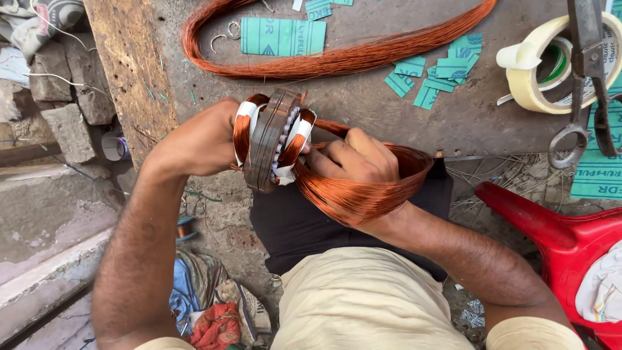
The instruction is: The person sits on the ground and winds a bundle of enameled copper wire by hand into the slots of a motor stator, guiding the wire loop around the core and pressing the turns into place. They repeatedly pull the wire bundle across the stator and adjust the windings between slots.
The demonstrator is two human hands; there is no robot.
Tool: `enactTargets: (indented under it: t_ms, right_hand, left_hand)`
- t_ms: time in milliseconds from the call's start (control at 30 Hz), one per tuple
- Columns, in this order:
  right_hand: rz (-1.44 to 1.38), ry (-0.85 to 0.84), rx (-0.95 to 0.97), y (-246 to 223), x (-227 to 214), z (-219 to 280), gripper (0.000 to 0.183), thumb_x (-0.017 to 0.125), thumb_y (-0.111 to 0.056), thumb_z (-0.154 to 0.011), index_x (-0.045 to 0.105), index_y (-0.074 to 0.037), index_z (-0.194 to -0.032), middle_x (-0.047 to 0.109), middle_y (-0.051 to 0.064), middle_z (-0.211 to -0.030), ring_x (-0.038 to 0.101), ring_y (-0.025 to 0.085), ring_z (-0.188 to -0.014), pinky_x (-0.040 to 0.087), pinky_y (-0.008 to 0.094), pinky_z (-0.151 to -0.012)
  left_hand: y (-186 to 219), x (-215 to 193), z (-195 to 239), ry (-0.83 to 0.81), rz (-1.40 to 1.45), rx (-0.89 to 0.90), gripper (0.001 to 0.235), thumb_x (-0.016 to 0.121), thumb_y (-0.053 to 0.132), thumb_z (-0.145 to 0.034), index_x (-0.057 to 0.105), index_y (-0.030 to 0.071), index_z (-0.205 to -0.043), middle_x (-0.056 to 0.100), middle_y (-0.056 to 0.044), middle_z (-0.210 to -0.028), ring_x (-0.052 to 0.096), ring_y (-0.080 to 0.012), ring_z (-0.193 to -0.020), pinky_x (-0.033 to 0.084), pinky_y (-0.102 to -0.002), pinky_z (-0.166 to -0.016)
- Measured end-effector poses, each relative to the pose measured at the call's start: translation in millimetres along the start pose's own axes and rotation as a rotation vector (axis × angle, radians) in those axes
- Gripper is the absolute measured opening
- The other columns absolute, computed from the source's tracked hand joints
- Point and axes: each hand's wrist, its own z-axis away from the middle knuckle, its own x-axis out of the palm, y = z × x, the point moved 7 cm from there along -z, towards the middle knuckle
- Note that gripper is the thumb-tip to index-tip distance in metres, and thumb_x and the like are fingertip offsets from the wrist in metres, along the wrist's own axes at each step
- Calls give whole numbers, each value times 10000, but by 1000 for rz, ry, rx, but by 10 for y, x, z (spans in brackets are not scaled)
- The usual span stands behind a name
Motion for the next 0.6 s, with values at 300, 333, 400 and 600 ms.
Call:
enactTargets:
  t_ms: [300, 333, 400, 600]
  right_hand:
    - [41, -68, 23, 10, 67, 10, 282, 778, -196, -896, 752, -89, -1156, 645, 27, -884, 555, 202, -790, 470, 366, -620]
    - [51, -53, 8, 0, 57, -2, 248, 771, -169, -912, 756, -102, -1151, 633, 17, -868, 545, 195, -778, 465, 365, -618]
    - [60, -44, -9, -18, 45, -19, 219, 763, -142, -928, 760, -115, -1146, 620, 7, -851, 535, 188, -765, 459, 363, -615]
    - [62, -102, 17, 23, 169, 66, 102, 771, -129, -908, 717, -107, -992, 556, 37, -819, 515, 233, -779, 408, 416, -623]
  left_hand:
    - [-102, 96, 15, 54, 94, 0, 251, 837, 136, -761, 789, 82, -1001, 790, -29, -923, 740, -139, -810, 598, -327, -753]
    - [-128, 87, 40, 90, 109, 67, 189, 827, 127, -791, 779, 65, -963, 783, -30, -883, 732, -141, -783, 593, -327, -746]
    - [-160, 95, 77, 128, 130, 132, 134, 816, 119, -820, 770, 48, -924, 777, -31, -843, 723, -142, -757, 588, -327, -739]
    - [-115, 46, 38, 162, 179, 142, 178, 848, 84, -746, 754, 4, -874, 750, -49, -795, 657, -138, -704, 560, -332, -677]
